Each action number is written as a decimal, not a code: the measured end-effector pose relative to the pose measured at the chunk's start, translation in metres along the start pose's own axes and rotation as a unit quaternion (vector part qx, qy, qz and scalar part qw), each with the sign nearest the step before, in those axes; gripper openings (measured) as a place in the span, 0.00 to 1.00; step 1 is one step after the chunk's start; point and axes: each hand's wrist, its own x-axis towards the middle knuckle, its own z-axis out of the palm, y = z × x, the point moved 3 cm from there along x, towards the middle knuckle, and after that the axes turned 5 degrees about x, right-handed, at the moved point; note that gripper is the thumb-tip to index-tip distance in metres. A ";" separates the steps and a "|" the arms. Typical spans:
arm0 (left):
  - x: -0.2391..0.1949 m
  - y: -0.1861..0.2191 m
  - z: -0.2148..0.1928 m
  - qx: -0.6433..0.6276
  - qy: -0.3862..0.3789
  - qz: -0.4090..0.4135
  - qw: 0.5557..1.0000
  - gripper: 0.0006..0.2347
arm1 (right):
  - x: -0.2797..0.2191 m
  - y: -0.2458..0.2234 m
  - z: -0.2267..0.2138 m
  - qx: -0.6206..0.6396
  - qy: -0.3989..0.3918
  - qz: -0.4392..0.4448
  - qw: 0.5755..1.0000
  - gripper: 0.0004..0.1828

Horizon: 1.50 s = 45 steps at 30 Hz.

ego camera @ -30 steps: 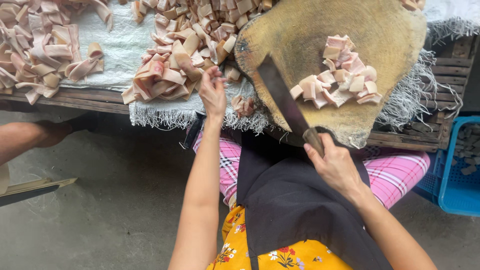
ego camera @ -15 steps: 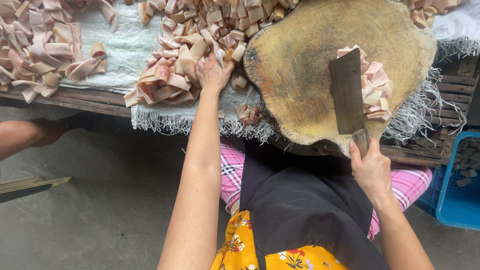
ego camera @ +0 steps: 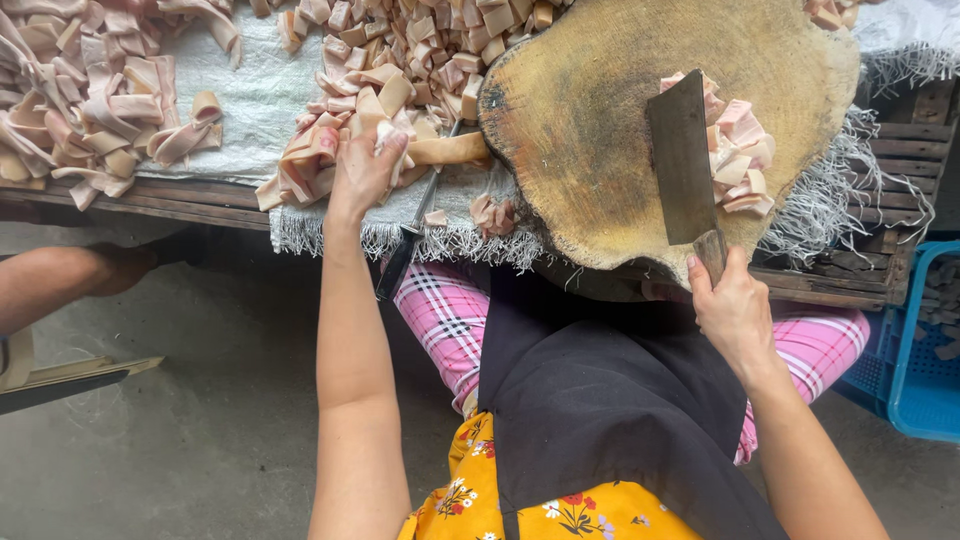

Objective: The person sits cross-legged on the floor and uses a large cleaver to chop strips of pale meat into small cubes on a round wooden cutting board. The person repeatedly picks up meat strips, cuts them, and moves the diced pieces aside.

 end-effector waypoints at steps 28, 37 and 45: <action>-0.082 0.094 0.159 -0.024 -0.067 0.076 0.995 0.14 | -0.016 -0.042 -0.018 0.101 0.098 -0.213 0.967 0.22; -0.084 0.089 0.154 -0.063 -0.088 0.064 0.992 0.10 | 0.001 -0.012 -0.012 -0.003 0.008 -0.153 0.988 0.20; -0.088 0.102 0.166 -0.086 -0.154 0.011 0.984 0.11 | -0.027 -0.047 -0.010 0.071 0.105 -0.260 0.957 0.19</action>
